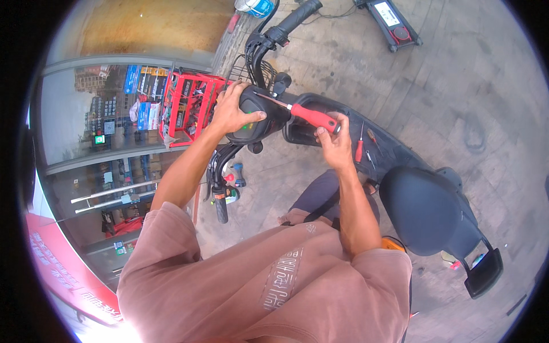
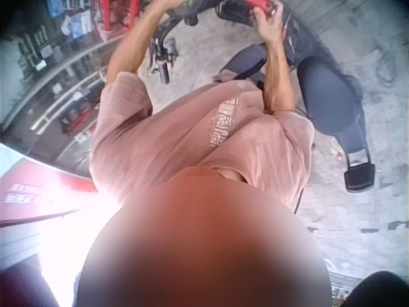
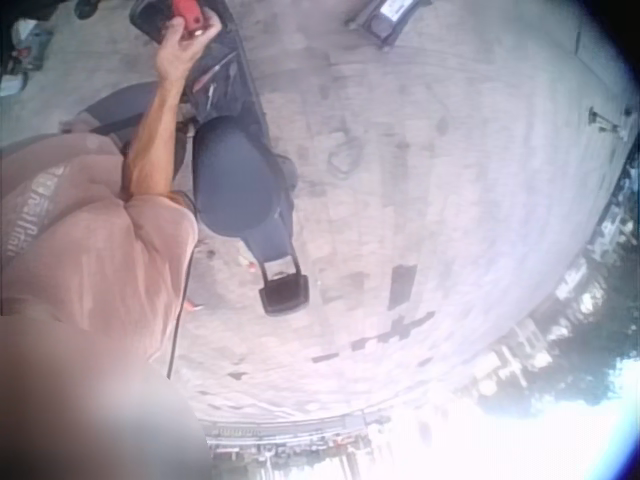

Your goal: The person uses a red-handled screwdriver to remove and reinstall screws on the scooter's handlebar assembly and dashboard. They manipulate the handlebar grip and throttle housing, then test the throttle response before handing the scooter to another person.

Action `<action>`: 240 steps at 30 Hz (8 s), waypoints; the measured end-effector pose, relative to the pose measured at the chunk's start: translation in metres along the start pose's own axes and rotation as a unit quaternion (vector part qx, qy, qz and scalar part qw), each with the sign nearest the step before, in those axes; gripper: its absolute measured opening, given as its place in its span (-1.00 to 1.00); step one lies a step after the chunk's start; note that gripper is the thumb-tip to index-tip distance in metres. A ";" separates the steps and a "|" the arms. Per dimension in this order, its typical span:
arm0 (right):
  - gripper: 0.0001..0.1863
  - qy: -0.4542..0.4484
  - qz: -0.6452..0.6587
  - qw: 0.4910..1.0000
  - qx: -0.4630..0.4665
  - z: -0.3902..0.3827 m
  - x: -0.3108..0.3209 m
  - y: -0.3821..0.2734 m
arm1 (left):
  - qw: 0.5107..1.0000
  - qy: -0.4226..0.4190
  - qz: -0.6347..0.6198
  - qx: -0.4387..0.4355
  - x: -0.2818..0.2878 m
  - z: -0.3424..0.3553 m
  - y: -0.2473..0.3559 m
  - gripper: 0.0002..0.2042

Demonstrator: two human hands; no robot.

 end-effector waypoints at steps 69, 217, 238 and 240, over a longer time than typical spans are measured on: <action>-0.50 -0.077 -0.122 0.985 -0.093 0.007 0.020 0.007 | 0.998 -0.018 -0.004 -0.053 -0.003 0.013 0.002 0.06; -0.45 -0.267 -0.368 0.854 0.254 0.052 0.000 -0.048 | 0.997 0.000 -0.019 -0.074 -0.007 0.014 0.000 -0.01; -0.63 -0.187 -0.057 0.910 -0.366 0.036 0.007 -0.024 | 0.996 0.002 -0.016 -0.084 -0.004 0.013 0.000 0.00; -0.59 -0.228 -0.146 0.959 -0.088 0.046 0.006 -0.035 | 0.997 -0.003 -0.020 -0.077 -0.004 0.013 0.000 0.00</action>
Point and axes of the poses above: each hand's wrist, its own z-axis towards the middle knuckle, its own x-axis out of the back of the hand, y = z × x, the point moved 3 cm from there along z, towards the middle knuckle, and after that the axes turned 5 degrees about y, right-handed, at the moved point
